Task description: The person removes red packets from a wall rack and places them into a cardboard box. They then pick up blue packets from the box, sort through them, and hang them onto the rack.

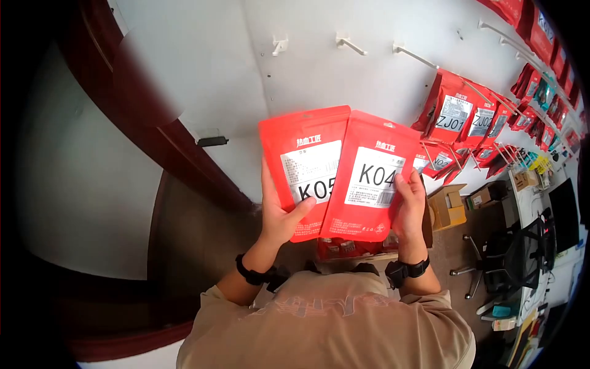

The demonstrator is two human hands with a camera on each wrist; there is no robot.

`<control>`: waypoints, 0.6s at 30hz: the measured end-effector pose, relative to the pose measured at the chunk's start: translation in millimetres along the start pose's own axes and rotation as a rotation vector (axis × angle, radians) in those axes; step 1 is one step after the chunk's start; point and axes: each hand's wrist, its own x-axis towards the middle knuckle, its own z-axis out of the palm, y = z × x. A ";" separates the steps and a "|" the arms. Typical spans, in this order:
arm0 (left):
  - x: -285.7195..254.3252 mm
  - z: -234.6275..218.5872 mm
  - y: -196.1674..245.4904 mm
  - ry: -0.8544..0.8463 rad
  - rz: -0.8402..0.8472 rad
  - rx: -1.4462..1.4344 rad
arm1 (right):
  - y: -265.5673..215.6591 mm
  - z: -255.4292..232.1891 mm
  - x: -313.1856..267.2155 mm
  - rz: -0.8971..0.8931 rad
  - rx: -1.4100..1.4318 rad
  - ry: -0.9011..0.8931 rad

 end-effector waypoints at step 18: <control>17.3 -8.7 -21.9 -0.147 -0.349 -0.286 | 9.6 64.9 5.1 -0.062 -0.131 -0.114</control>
